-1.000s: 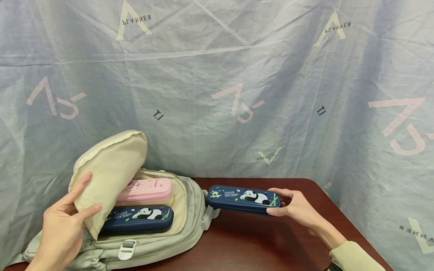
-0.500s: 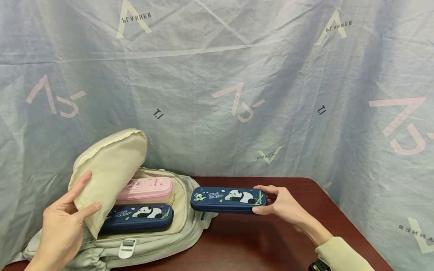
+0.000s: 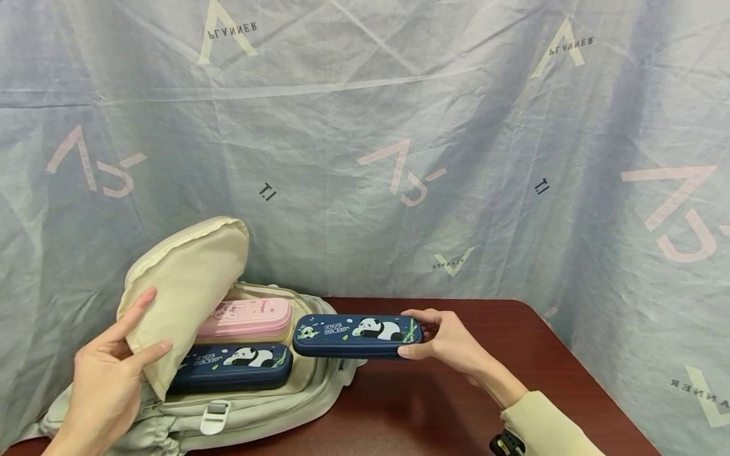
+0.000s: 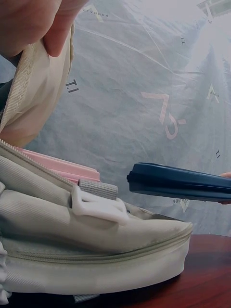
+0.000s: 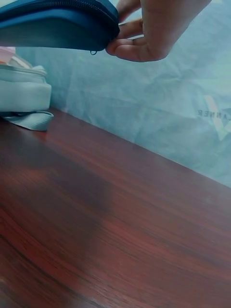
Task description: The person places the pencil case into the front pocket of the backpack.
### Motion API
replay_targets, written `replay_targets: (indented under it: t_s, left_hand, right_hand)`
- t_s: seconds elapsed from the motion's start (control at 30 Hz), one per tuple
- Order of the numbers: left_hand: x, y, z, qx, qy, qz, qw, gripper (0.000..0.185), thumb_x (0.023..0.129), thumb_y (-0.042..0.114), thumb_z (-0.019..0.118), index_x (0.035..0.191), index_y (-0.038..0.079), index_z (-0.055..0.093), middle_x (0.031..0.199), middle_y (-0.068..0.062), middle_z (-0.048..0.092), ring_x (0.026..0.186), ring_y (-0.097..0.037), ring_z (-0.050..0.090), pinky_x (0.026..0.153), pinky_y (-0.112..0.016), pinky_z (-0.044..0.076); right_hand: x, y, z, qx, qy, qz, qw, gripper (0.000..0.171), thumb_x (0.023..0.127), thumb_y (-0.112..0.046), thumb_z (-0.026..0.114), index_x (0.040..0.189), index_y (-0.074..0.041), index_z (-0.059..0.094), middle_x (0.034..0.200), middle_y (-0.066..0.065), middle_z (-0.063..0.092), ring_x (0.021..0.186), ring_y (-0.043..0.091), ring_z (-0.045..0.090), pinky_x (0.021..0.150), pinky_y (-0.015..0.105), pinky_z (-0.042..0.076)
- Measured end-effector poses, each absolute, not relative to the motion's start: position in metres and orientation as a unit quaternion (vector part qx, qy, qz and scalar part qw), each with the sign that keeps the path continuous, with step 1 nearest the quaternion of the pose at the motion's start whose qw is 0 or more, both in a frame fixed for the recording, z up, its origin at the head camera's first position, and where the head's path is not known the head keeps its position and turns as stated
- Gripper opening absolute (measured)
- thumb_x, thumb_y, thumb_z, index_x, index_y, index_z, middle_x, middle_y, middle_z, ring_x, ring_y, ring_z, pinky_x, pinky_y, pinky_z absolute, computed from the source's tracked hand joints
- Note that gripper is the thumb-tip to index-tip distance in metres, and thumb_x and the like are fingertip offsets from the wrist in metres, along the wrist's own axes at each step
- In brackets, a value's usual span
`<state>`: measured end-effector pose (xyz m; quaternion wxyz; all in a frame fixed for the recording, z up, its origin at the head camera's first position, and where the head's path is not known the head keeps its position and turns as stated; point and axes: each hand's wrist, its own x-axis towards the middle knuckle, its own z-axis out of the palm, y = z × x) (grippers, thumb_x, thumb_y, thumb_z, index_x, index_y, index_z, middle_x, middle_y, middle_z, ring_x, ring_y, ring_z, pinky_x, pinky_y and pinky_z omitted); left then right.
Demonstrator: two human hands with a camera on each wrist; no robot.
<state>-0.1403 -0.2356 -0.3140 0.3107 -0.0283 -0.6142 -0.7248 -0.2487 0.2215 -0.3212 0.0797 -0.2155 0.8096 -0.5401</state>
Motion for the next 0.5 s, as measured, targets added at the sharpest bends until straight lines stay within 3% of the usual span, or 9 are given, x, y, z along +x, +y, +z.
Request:
replay_targets:
  t_s: [0.5]
  left_hand:
    - [-0.141,-0.235,-0.314,-0.032,-0.609,-0.727,0.315,0.08,0.084,-0.035,0.057,0.153,0.006,0.054,0.158,0.004,0.052,0.158,-0.011,0.014,0.128,-0.03,0.009]
  right_hand:
    - [-0.251,0.188,-0.325,-0.241,0.789,-0.558,0.089,0.068,0.087,-0.012,0.087,0.146,0.004,0.058,0.127,0.018,0.064,0.099,0.029,0.069,0.082,0.035,0.06]
